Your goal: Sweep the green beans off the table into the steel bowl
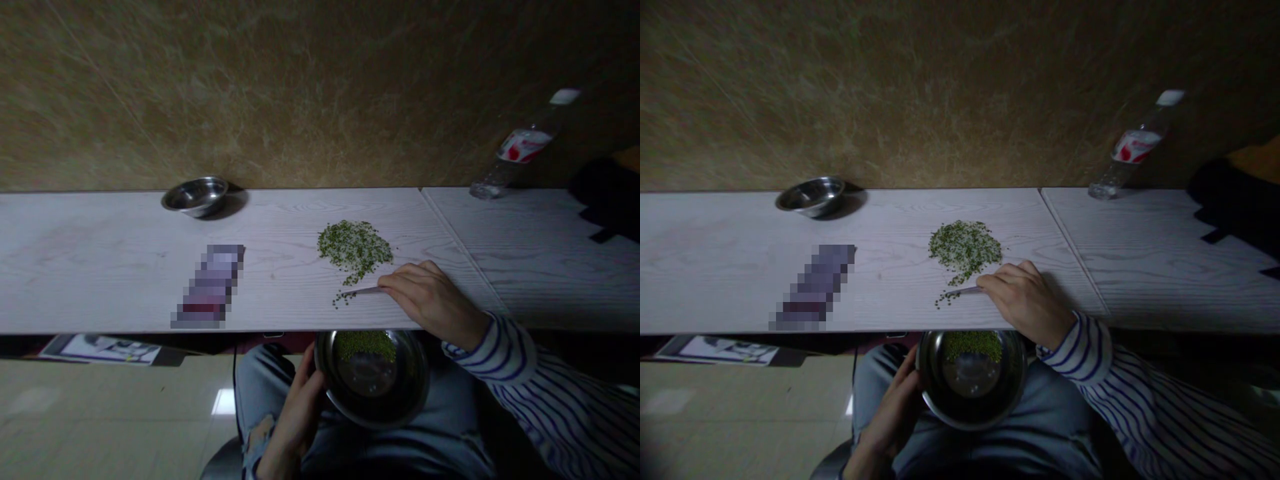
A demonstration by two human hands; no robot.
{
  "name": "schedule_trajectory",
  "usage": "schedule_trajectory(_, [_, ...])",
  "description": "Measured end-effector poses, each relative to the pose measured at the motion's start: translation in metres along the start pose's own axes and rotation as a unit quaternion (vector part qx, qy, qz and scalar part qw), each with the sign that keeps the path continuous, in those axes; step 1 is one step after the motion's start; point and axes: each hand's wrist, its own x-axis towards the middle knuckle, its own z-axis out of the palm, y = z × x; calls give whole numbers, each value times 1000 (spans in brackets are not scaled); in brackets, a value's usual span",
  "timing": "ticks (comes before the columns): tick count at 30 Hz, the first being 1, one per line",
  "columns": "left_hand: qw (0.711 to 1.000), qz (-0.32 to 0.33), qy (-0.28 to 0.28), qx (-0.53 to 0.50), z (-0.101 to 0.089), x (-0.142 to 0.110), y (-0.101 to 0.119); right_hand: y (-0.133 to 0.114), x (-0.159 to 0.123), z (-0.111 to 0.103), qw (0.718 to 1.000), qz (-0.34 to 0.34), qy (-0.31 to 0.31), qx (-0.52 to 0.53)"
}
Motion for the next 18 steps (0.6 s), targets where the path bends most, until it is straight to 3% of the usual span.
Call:
schedule_trajectory(10, [1000, -22, -3, -4, -6, 3, -3, -2, -7, 0, 1000, 11, 9, -1])
schedule_trajectory(18, [1000, -5, -10, 4, -6, 1, -1, -8, -2, -1, 1000, 20, 1, -8])
